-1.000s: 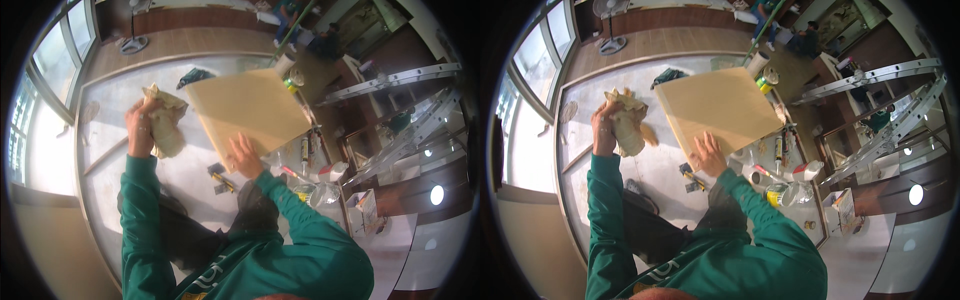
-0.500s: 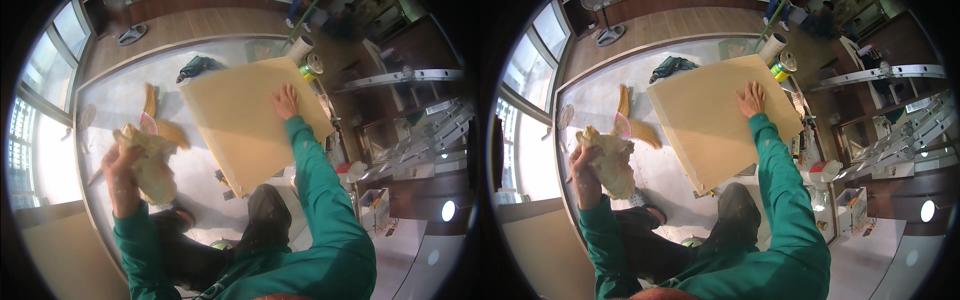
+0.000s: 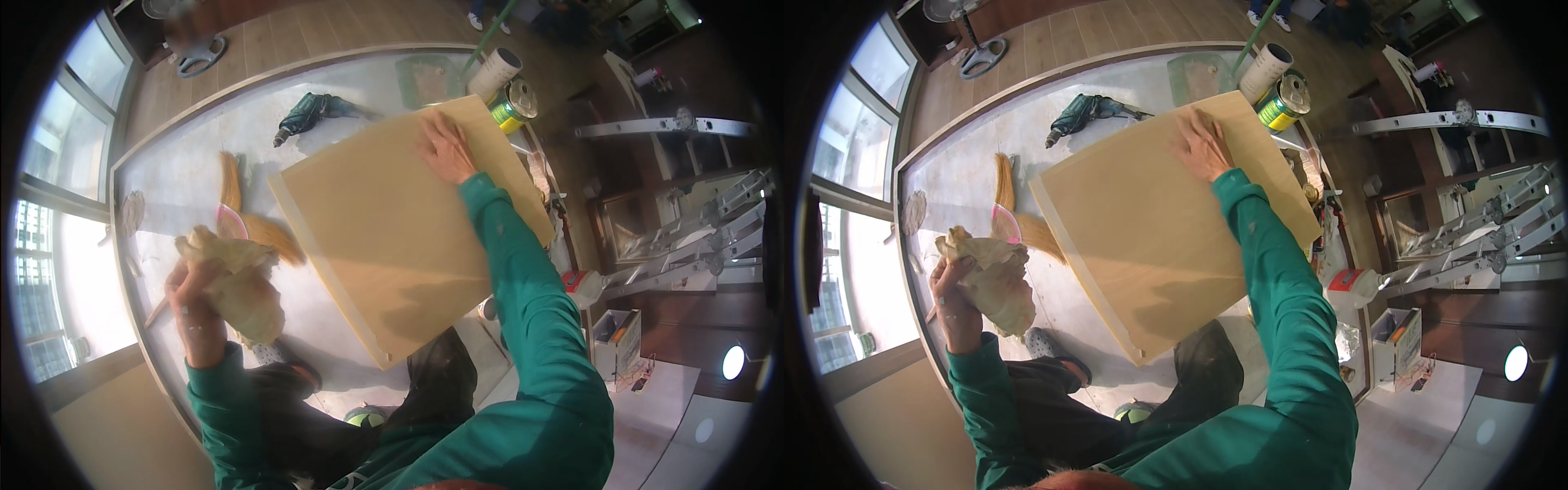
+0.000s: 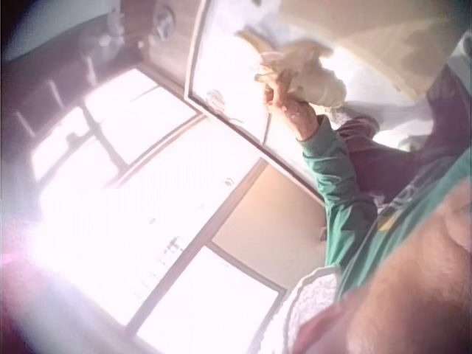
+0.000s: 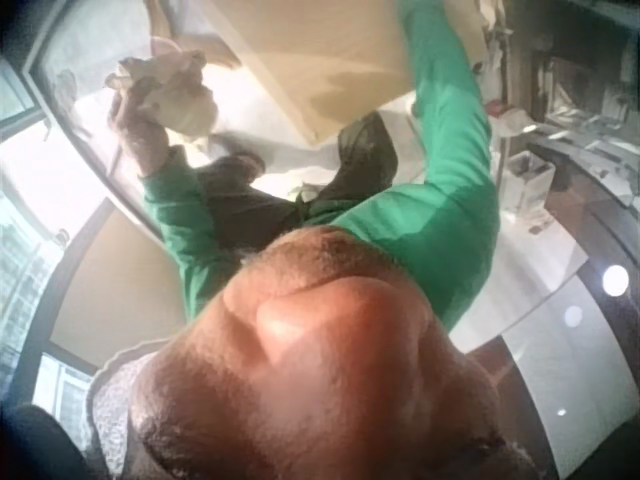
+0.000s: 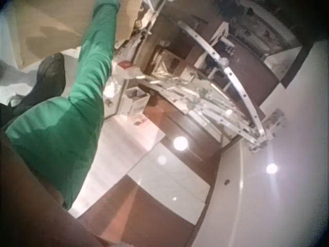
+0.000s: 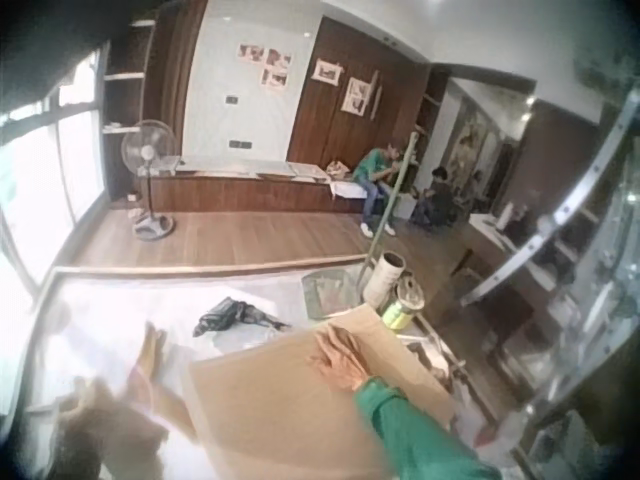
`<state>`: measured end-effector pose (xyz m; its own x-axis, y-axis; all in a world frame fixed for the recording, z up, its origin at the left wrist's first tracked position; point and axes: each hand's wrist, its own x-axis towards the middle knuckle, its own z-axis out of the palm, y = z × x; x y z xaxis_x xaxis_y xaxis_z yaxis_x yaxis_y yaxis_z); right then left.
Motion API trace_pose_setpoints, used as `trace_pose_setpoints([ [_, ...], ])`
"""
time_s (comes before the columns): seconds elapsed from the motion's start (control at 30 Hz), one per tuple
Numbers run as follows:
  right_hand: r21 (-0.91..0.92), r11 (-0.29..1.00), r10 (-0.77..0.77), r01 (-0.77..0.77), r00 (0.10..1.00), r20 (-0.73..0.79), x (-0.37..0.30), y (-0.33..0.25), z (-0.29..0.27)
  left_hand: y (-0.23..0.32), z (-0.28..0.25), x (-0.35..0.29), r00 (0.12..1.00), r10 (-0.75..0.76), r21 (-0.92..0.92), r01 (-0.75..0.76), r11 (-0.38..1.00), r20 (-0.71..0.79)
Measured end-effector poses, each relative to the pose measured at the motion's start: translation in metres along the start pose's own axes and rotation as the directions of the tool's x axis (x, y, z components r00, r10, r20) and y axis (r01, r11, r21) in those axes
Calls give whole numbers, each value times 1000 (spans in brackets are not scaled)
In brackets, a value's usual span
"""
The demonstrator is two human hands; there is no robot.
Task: The person sits on the floor and applies a finish to a rectangular wooden board using a small brush, repeatedly dipping the brush into a container and spreading the liquid across the surface. The person also wipes the board with a cloth and adjusts its position during the process.
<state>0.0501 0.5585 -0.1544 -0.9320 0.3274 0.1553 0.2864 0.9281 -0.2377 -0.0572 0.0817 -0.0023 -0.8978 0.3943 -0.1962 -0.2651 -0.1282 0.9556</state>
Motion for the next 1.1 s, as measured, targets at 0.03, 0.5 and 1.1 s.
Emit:
trace_pose_setpoints([
  [0.03, 34, 999, 7, -8, 999, 43, 1, -5, -11, 1, 2, 1, 1000, 1, -1, -1, 1000, 14],
  [0.5, 413, 841, -337, 349, 936, -104, -15, -256, 16, 17, -24, -11, 1000, 9, -219, -7, 976, 5],
  [1.1, 131, 980, -138, 148, 987, -84, 13, -258, 83, 35, -103, 3, 979, 141, -307, -180, 935, -145],
])
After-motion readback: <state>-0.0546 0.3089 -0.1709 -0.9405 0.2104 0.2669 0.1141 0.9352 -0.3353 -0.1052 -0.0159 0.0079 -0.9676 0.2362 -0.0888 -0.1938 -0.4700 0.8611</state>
